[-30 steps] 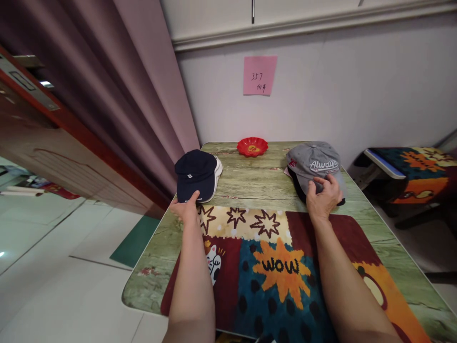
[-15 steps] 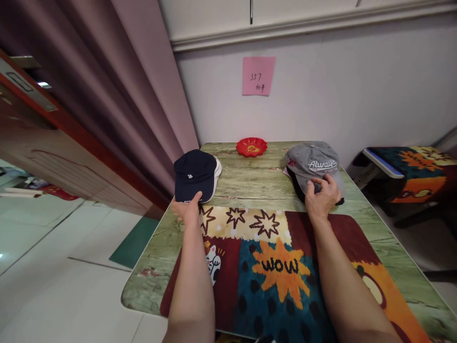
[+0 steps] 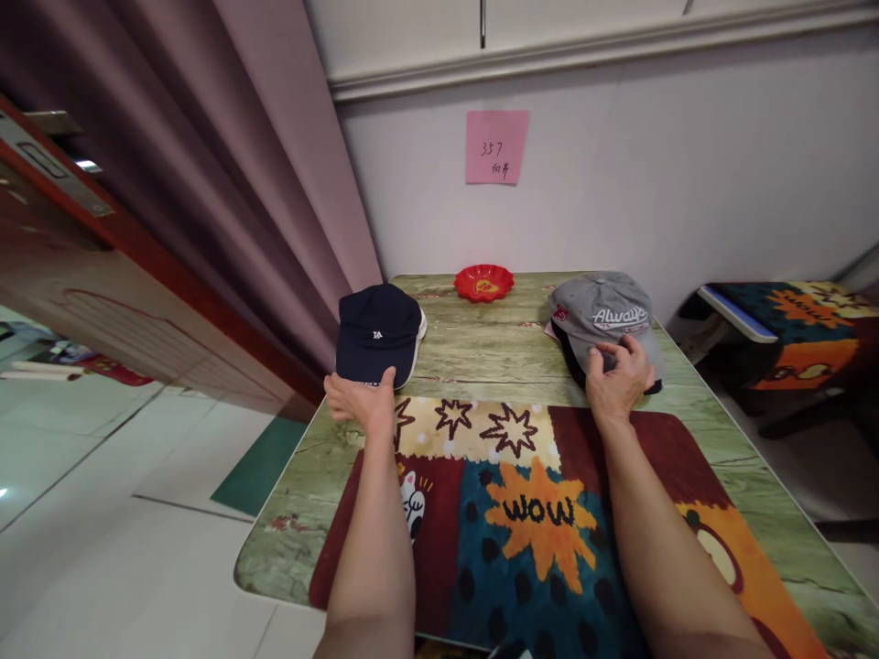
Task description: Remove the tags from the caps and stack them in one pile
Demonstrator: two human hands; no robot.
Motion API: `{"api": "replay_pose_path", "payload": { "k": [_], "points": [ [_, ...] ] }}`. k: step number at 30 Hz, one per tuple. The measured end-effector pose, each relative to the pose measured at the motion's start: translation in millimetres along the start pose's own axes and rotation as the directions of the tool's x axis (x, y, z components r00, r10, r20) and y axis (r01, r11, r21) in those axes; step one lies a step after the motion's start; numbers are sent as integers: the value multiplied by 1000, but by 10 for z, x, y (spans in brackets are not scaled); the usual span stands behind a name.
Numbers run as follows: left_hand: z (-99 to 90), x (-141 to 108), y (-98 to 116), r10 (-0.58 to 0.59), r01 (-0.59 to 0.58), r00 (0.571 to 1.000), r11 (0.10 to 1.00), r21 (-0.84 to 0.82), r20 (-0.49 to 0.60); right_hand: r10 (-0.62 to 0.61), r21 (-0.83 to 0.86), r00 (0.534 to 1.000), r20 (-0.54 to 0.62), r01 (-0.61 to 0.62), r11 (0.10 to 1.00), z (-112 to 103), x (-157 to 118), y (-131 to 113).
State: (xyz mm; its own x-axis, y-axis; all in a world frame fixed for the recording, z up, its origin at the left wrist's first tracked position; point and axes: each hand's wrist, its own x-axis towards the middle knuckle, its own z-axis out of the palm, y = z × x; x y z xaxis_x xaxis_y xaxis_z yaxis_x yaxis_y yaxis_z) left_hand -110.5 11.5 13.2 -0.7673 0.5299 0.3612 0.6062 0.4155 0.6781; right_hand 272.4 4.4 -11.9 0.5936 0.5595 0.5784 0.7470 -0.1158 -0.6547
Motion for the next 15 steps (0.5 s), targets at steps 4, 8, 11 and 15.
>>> {"api": "replay_pose_path", "payload": {
  "k": [4,8,11,15],
  "points": [
    [3,-11,1,9,-9,1000,1000,5,-19,-8,0,1000,6,8,1000,3,-4,8],
    [-22,-39,31,43,-43,998,999,-4,-40,-10,3,1000,19,10,1000,4,-7,13],
    [-54,-65,60,82,-84,995,996,-16,-64,-6,3,1000,20,6,1000,4,-8,12],
    [-83,-68,76,69,-72,997,987,-140,-32,-2,9,1000,21,2,1000,5,-12,9]
  ]
}}
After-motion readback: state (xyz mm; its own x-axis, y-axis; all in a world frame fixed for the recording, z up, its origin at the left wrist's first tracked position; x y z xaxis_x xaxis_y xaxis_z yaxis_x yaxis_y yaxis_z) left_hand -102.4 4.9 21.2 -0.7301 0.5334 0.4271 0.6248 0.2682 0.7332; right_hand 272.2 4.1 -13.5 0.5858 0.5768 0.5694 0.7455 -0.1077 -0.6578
